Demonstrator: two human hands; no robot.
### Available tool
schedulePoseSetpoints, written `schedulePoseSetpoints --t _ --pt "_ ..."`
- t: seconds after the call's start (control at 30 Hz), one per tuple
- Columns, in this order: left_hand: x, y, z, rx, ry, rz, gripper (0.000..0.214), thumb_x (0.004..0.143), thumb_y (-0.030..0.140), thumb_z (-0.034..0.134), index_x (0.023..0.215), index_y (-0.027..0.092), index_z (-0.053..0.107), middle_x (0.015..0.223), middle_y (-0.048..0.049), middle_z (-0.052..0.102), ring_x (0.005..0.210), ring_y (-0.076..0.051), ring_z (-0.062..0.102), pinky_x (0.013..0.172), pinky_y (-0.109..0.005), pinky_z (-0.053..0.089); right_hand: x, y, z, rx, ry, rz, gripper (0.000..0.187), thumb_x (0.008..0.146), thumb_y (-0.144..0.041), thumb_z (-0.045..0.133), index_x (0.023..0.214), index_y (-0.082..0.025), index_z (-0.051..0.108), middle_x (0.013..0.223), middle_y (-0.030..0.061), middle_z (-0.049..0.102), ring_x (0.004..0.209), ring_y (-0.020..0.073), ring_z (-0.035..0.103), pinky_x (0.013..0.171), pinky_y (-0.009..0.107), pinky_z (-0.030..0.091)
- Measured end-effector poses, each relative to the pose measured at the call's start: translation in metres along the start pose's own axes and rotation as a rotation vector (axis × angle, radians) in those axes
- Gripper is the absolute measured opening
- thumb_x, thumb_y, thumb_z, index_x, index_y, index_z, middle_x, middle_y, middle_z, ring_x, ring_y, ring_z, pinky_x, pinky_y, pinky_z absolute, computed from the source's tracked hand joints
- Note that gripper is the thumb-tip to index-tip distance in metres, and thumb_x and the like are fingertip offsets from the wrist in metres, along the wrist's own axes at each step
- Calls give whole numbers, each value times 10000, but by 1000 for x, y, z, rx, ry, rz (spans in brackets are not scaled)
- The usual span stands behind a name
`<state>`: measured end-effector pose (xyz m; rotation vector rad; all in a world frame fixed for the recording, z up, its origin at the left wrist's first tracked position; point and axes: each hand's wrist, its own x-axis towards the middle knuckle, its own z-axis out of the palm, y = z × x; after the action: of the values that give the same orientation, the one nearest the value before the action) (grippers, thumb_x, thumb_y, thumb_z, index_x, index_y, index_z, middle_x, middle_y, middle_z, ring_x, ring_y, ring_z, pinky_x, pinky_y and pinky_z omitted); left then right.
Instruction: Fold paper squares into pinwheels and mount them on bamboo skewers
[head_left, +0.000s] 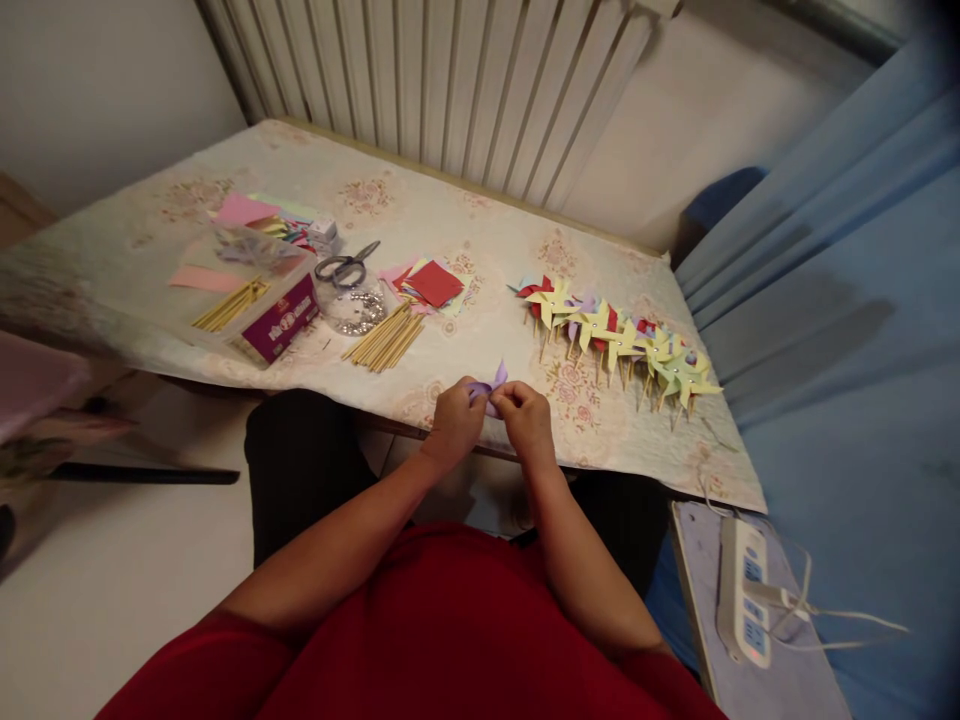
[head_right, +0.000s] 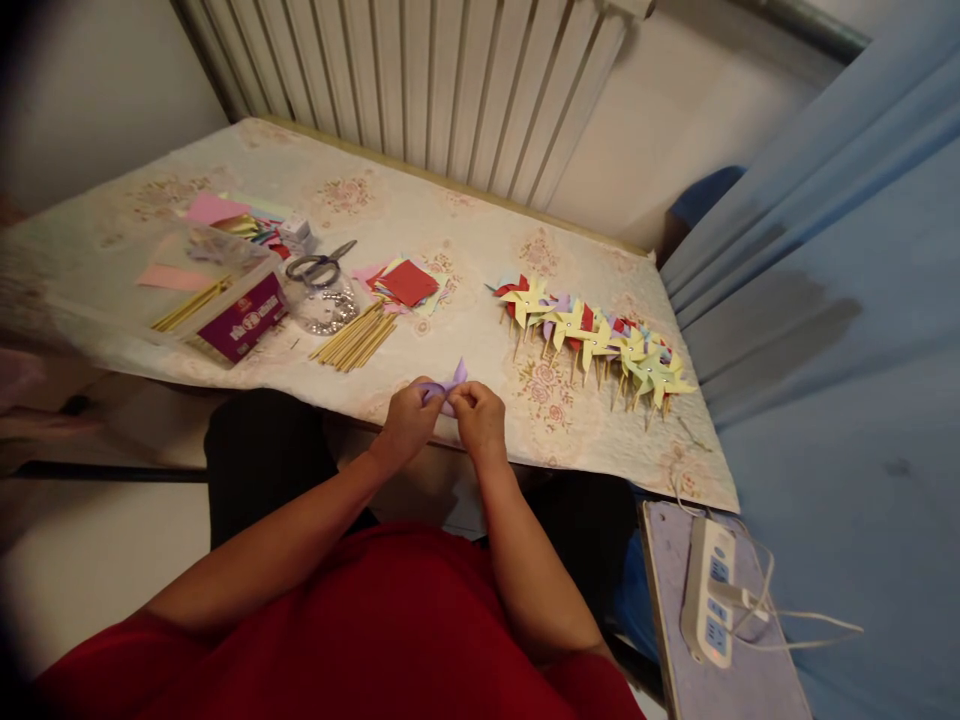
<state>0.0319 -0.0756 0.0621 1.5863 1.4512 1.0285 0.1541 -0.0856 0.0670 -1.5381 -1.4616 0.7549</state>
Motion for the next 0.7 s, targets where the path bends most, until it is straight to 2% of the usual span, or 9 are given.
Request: schedulePoseSetpoints --t 0.07,0.1,0.23,0.3,0.37,0.47,0.53,0.6,0.7 --pt "-1 0 0 16 3 0 130 789 170 467 675 184 528 663 3 539 672 -145 496 671 -274 367 1 1 1 73 -25 74 119 756 -283 546 679 -204 588 603 -24 549 596 152 485 600 275 396" --pt "-1 0 -1 19 4 -1 127 786 166 465 677 185 527 661 3 537 670 -145 494 670 -275 364 1 1 2 55 -18 52 122 761 -279 541 676 -203 585 613 -22 551 604 152 488 609 276 396" --pt "0 -1 -1 6 6 -8 146 786 173 467 645 190 503 659 2 531 665 -143 491 663 -272 361 0 -4 0 -216 28 -225 148 790 -234 512 657 -209 571 718 21 576 742 181 505 738 315 400" --pt "1 -1 -2 10 9 -6 164 790 184 468 628 194 493 653 3 526 660 -143 485 664 -272 360 0 -6 -1 -277 36 -296 153 795 -227 508 655 -212 567 740 34 579 789 196 503 779 333 397" --pt "1 -1 -2 20 15 -8 158 790 188 467 636 196 499 644 6 521 655 -145 482 664 -272 359 1 -6 1 -213 42 -233 143 784 -235 515 654 -213 569 718 25 578 758 191 507 755 324 408" --pt "1 -1 -2 26 18 -9 129 784 177 467 666 195 515 647 4 531 665 -150 497 664 -272 362 2 -3 5 15 14 7 122 753 -274 532 655 -210 569 628 -12 554 632 164 498 633 284 412" --pt "1 -3 -1 27 17 -8 127 784 170 466 669 195 515 647 3 532 665 -151 502 662 -272 365 2 -1 7 84 -9 89 120 745 -289 537 663 -208 571 595 -25 539 592 156 486 589 272 403" --pt "1 -4 -1 24 16 -9 132 784 169 469 661 196 509 640 6 526 656 -150 498 657 -271 366 1 -1 6 0 3 6 129 757 -273 528 651 -210 565 620 -15 547 626 161 494 626 282 408" --pt "2 -5 -1 21 21 1 155 789 177 472 637 194 493 644 5 519 657 -147 493 659 -272 366 1 -3 3 -235 38 -253 165 797 -240 501 643 -215 556 702 20 565 742 186 500 746 322 406"
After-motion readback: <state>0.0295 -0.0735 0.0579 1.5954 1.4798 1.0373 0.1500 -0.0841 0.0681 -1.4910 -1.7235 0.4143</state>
